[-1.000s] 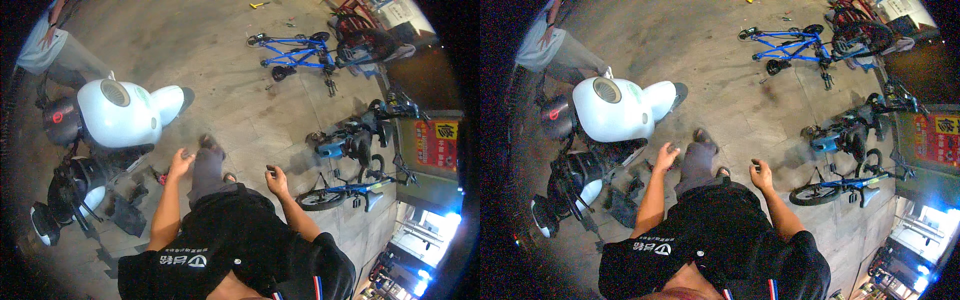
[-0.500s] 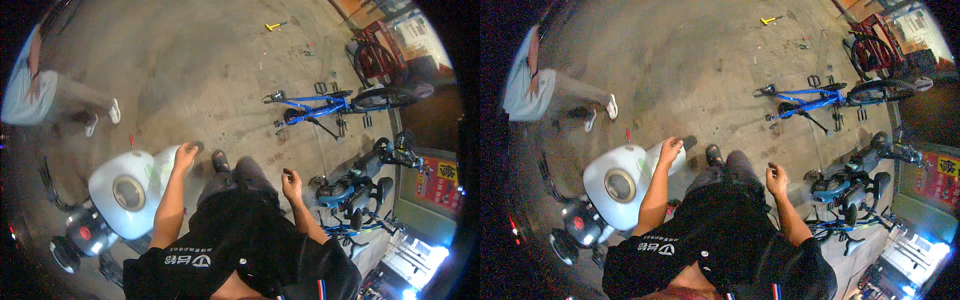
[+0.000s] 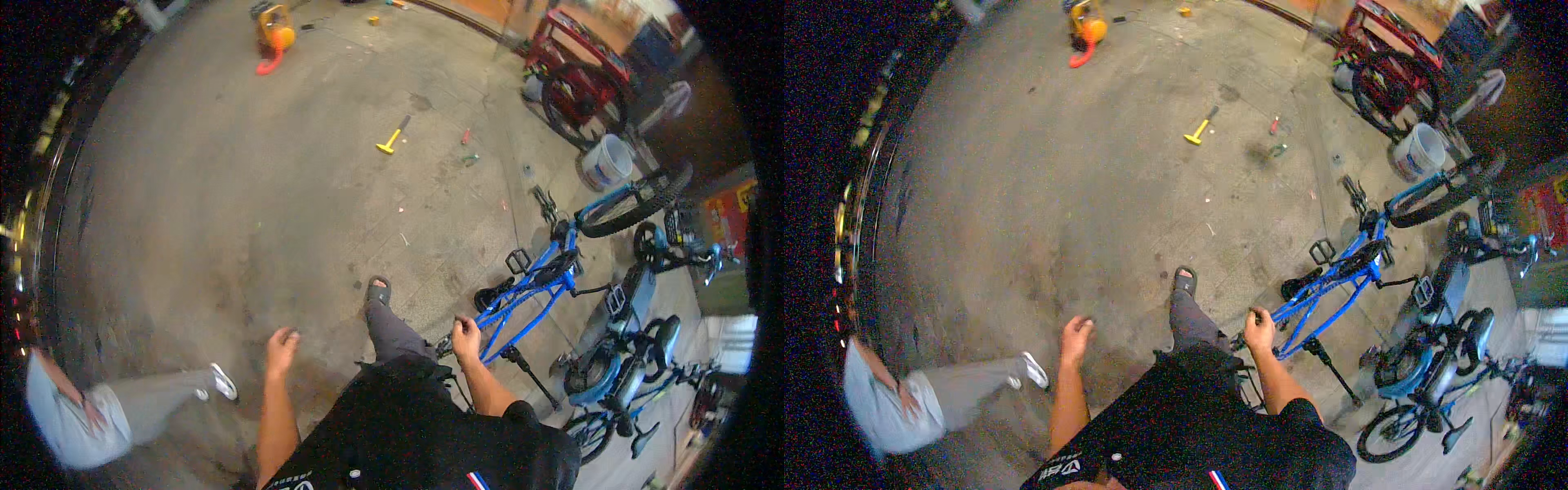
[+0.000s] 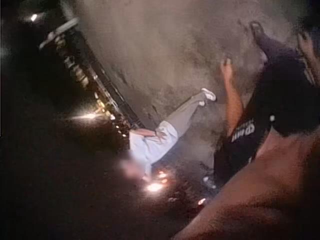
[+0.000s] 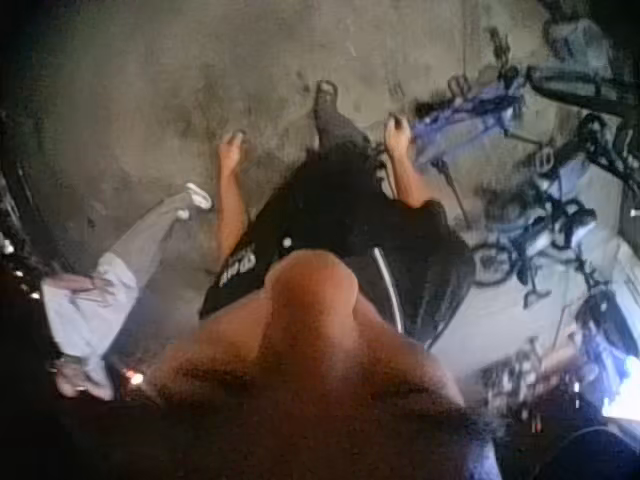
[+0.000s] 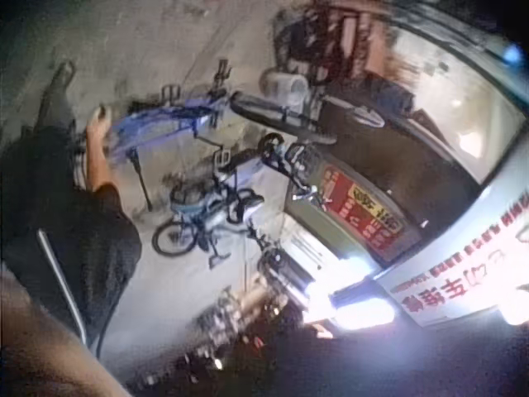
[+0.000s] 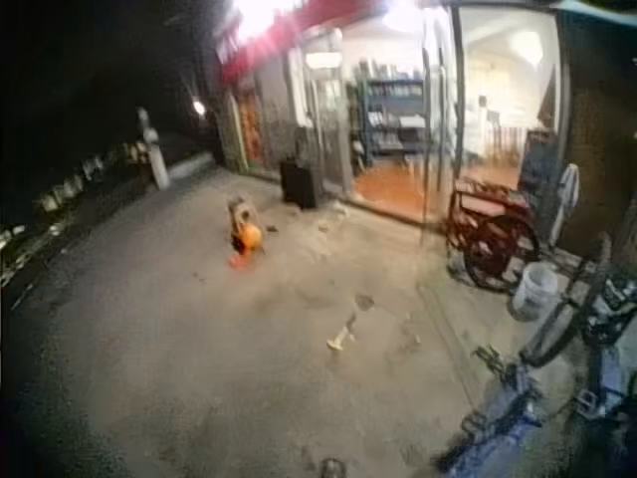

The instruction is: The person works on a scooter's battery compartment, using a power drill and screwdriver to remove and reinstall screws and connect wires. The person sits on the floor while performing the repair.

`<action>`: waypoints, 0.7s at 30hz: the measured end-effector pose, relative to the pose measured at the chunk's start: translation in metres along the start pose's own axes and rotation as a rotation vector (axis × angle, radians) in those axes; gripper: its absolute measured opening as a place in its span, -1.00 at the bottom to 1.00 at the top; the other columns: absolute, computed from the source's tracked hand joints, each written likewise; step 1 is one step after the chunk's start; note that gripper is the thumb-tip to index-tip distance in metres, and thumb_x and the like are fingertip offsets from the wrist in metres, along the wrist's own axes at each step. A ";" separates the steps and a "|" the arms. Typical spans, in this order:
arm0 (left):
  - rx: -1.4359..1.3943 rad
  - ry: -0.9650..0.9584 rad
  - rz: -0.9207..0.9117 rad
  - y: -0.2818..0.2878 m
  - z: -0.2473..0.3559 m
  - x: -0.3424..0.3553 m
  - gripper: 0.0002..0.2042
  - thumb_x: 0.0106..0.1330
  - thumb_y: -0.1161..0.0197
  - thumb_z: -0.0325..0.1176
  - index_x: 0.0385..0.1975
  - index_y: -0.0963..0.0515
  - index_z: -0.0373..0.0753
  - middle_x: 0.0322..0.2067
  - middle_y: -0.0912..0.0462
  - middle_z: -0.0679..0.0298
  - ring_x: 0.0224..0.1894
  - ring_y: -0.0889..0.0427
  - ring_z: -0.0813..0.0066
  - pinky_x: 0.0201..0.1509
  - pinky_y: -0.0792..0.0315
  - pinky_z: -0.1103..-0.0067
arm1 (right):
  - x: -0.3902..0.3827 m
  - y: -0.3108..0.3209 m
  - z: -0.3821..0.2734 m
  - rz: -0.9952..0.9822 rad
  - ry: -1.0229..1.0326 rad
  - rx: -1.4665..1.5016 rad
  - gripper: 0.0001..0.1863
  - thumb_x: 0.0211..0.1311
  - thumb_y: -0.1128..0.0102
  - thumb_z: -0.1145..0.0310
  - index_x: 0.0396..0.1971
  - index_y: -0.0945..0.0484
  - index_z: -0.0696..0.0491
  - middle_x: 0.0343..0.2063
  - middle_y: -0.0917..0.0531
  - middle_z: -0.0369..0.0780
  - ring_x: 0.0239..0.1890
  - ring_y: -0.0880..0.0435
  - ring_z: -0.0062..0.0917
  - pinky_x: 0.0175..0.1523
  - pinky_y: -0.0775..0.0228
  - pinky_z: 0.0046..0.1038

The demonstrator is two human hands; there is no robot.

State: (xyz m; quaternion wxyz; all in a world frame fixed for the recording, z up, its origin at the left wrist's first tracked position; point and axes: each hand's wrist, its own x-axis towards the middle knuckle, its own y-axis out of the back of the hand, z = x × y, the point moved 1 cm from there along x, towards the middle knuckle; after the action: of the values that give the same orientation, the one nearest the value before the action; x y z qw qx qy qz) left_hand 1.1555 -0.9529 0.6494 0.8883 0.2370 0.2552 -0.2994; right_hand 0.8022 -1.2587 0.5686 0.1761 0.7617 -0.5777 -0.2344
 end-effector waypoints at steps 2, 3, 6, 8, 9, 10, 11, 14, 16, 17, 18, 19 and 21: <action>-0.013 0.098 0.093 0.014 0.018 0.037 -0.66 0.25 -0.21 -0.29 -0.10 -0.49 -0.41 -0.25 -0.61 0.12 -0.28 -0.60 0.33 -0.23 -0.50 0.45 | 0.020 -0.007 -0.036 -0.044 -0.335 0.210 -0.76 0.26 -0.09 0.39 -0.16 -0.54 0.21 -0.41 -0.63 -0.17 -0.40 -0.59 -0.52 -0.30 -0.43 -0.48; 0.016 0.195 0.105 0.035 -0.005 0.066 -0.69 0.25 -0.20 -0.28 -0.15 -0.50 -0.41 -0.28 -0.61 0.12 -0.33 -0.59 0.33 -0.30 -0.49 0.45 | 0.030 -0.016 -0.021 0.018 -0.231 0.148 -0.76 0.27 -0.09 0.40 -0.13 -0.52 0.21 -0.45 -0.60 -0.22 -0.46 -0.55 -0.60 -0.38 -0.39 -0.53; -0.023 0.566 0.099 0.056 -0.021 0.111 -0.83 0.08 -0.29 -0.37 -0.40 -0.54 -0.31 -0.55 -0.52 0.21 -0.49 -0.52 0.34 -0.44 -0.41 0.47 | 0.057 0.000 -0.042 0.108 -0.358 0.149 -0.79 0.24 -0.11 0.42 -0.18 -0.56 0.18 -0.39 -0.65 -0.18 -0.32 -0.60 -0.52 -0.14 -0.44 -0.48; 0.033 0.724 0.032 0.050 0.001 0.140 -0.86 0.08 -0.26 -0.37 -0.46 -0.53 -0.30 -0.56 -0.51 0.20 -0.51 -0.51 0.33 -0.48 -0.39 0.45 | 0.080 0.010 -0.040 0.256 -0.432 0.335 -0.80 0.26 -0.09 0.42 -0.19 -0.55 0.21 -0.43 -0.61 -0.24 -0.37 -0.55 -0.56 -0.21 -0.42 -0.48; 0.081 0.763 0.001 0.047 0.013 0.158 -0.87 0.09 -0.25 -0.37 -0.48 -0.53 -0.30 -0.57 -0.51 0.19 -0.52 -0.51 0.33 -0.50 -0.38 0.44 | 0.097 0.015 -0.045 0.310 -0.461 0.351 -0.80 0.26 -0.09 0.43 -0.19 -0.54 0.22 -0.43 -0.60 -0.26 -0.39 -0.53 -0.58 -0.23 -0.41 -0.49; 0.143 0.783 -0.047 0.033 0.030 0.182 -0.88 0.09 -0.24 -0.37 -0.51 -0.52 -0.29 -0.58 -0.50 0.18 -0.54 -0.51 0.33 -0.52 -0.37 0.44 | 0.113 0.025 -0.051 0.350 -0.496 0.384 -0.80 0.26 -0.09 0.43 -0.20 -0.54 0.21 -0.44 -0.59 -0.27 -0.40 -0.52 -0.59 -0.24 -0.40 -0.49; 0.205 0.776 -0.095 0.015 0.053 0.212 -0.88 0.09 -0.22 -0.37 -0.54 -0.52 -0.29 -0.59 -0.50 0.18 -0.55 -0.50 0.33 -0.54 -0.36 0.43 | 0.135 0.033 -0.055 0.399 -0.527 0.419 -0.81 0.26 -0.10 0.43 -0.20 -0.55 0.21 -0.45 -0.58 -0.28 -0.40 -0.51 -0.60 -0.26 -0.39 -0.50; 0.322 0.598 -0.190 -0.059 0.135 0.326 -0.86 0.10 -0.18 -0.38 -0.62 -0.50 -0.27 -0.62 -0.49 0.16 -0.59 -0.49 0.33 -0.60 -0.33 0.40 | 0.209 0.037 -0.042 0.476 -0.509 0.352 -0.79 0.26 -0.12 0.42 -0.16 -0.55 0.19 -0.38 -0.62 -0.24 -0.33 -0.54 -0.58 -0.17 -0.41 -0.50; 0.257 0.378 -0.206 -0.121 0.197 0.397 -0.85 0.16 -0.16 -0.40 -0.36 -0.52 -0.36 -0.60 -0.50 0.22 -0.59 -0.48 0.37 -0.54 -0.37 0.46 | 0.273 0.035 -0.030 0.466 -0.407 0.272 -0.78 0.30 -0.08 0.40 -0.12 -0.52 0.15 -0.41 -0.55 -0.32 -0.47 -0.47 -0.70 -0.41 -0.36 -0.62; 0.225 0.321 -0.163 -0.158 0.237 0.423 -0.86 0.15 -0.14 -0.42 -0.37 -0.52 -0.36 -0.59 -0.50 0.23 -0.58 -0.48 0.39 -0.55 -0.36 0.48 | 0.311 0.030 -0.051 0.469 -0.477 0.310 -0.78 0.30 -0.08 0.40 -0.12 -0.52 0.15 -0.42 -0.56 -0.33 -0.46 -0.48 -0.69 -0.41 -0.37 -0.61; 0.194 0.266 -0.125 -0.192 0.273 0.445 -0.87 0.14 -0.12 -0.43 -0.39 -0.51 -0.36 -0.58 -0.50 0.23 -0.57 -0.48 0.40 -0.55 -0.36 0.50 | 0.346 0.028 -0.063 0.418 -0.504 0.315 -0.79 0.30 -0.07 0.40 -0.12 -0.52 0.15 -0.42 -0.56 -0.33 -0.46 -0.48 -0.69 -0.40 -0.37 -0.60; 0.176 0.274 -0.135 -0.215 0.284 0.488 -0.87 0.15 -0.12 -0.43 -0.38 -0.50 -0.35 -0.50 -0.53 0.19 -0.55 -0.50 0.36 -0.54 -0.37 0.46 | 0.387 0.027 -0.078 0.361 -0.515 0.330 -0.79 0.30 -0.07 0.40 -0.12 -0.52 0.15 -0.42 -0.56 -0.32 -0.45 -0.48 -0.68 -0.40 -0.37 -0.60; 0.235 0.288 -0.204 -0.290 0.325 0.559 -0.85 0.17 -0.11 -0.41 -0.35 -0.51 -0.35 -0.44 -0.55 0.17 -0.52 -0.52 0.34 -0.49 -0.40 0.43 | 0.451 0.023 -0.055 0.390 -0.445 0.227 -0.78 0.29 -0.06 0.43 -0.11 -0.51 0.16 -0.44 -0.55 -0.32 -0.46 -0.48 -0.67 -0.40 -0.37 -0.57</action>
State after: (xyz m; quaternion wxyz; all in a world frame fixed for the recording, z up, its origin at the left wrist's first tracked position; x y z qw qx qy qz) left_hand 1.4531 -1.5743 0.4848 0.7738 0.3524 0.3656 -0.3786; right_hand 0.9154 -1.6995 0.5571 0.0010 0.5814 -0.7597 -0.2911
